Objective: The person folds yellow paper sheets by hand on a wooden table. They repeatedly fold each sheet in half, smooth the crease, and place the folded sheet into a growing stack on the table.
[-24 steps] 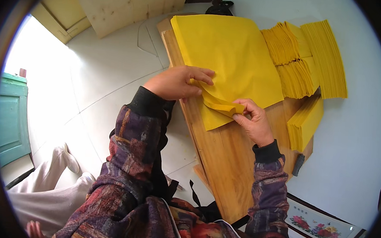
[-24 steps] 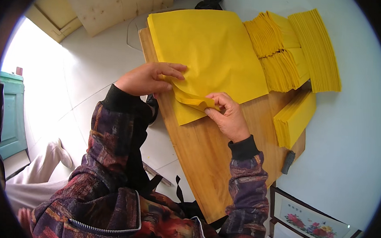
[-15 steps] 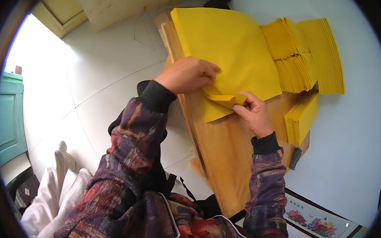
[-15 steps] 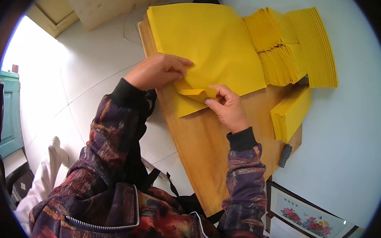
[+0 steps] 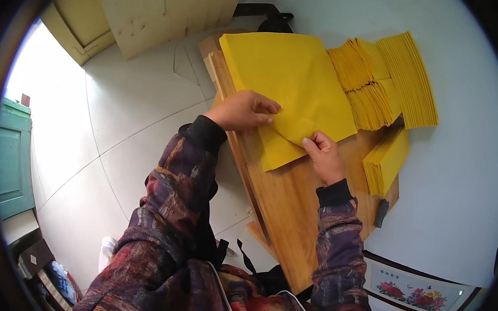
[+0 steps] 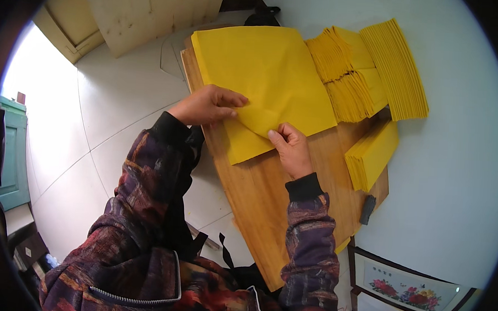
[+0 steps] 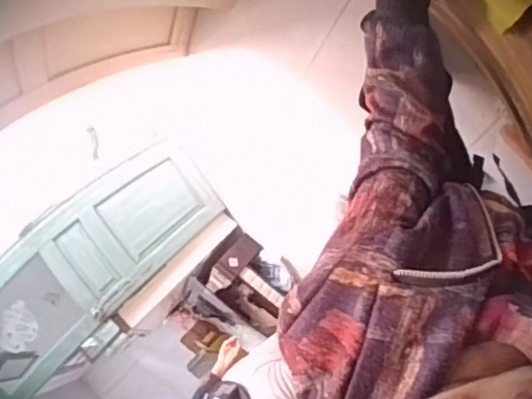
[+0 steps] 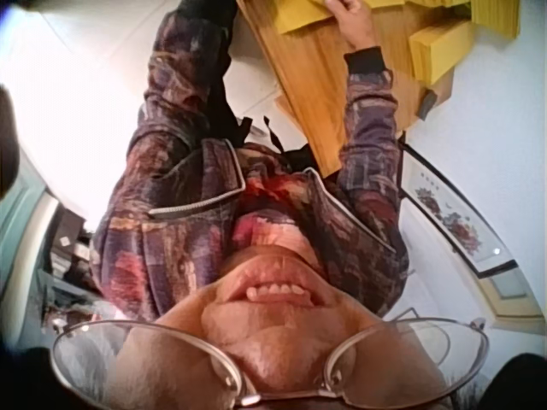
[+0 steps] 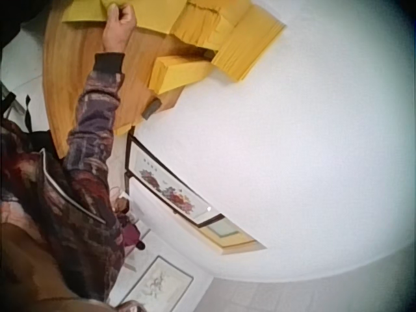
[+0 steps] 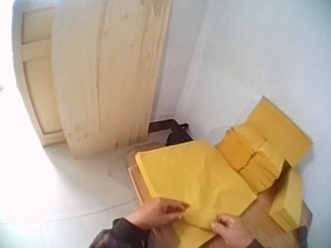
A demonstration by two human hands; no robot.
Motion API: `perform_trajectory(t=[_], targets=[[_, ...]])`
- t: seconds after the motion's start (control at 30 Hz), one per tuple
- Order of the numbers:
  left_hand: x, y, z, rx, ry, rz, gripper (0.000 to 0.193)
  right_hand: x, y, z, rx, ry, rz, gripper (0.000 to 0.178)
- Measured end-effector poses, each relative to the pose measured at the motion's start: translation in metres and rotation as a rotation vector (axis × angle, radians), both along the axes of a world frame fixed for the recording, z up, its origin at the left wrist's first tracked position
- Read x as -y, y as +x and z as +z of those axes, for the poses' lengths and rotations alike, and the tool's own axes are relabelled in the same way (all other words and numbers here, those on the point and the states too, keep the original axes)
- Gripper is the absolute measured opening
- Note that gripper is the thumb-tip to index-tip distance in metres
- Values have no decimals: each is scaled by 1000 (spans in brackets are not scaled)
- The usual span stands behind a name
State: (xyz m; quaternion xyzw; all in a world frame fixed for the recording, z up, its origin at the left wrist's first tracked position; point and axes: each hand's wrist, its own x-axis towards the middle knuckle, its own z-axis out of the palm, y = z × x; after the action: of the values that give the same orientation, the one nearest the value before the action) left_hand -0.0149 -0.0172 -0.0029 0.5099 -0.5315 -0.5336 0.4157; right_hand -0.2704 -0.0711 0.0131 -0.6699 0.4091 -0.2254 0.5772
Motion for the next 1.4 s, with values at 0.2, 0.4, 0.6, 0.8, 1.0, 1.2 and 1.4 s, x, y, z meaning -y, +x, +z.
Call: perform_trajectory(t=[0.2, 0.4, 0.6, 0.8, 1.0, 1.2, 1.4], targets=[[5, 8, 6, 51, 127, -92, 36, 2, 0, -4, 104, 42, -68, 22], [4, 1, -8, 107, -150, -13, 38, 3, -1, -9, 72, -35, -78, 26], [1, -6, -12, 66, -11, 65, 34, 5, -3, -11, 8, -136, -95, 26], [1, -6, -1, 104, 39, 91, 29, -26, 0, 6, 83, -447, -443, 15], [1, -7, 0, 75, 60, 97, 31, -56, 4, 16, -535, -1071, 242, 32], [1, -5, 1, 50, 61, 80, 31, -38, 5, 13, -460, -997, 306, 25], [1, -2, 6, 79, 92, 41, 32, -15, 0, 14, -270, -421, 221, 17]])
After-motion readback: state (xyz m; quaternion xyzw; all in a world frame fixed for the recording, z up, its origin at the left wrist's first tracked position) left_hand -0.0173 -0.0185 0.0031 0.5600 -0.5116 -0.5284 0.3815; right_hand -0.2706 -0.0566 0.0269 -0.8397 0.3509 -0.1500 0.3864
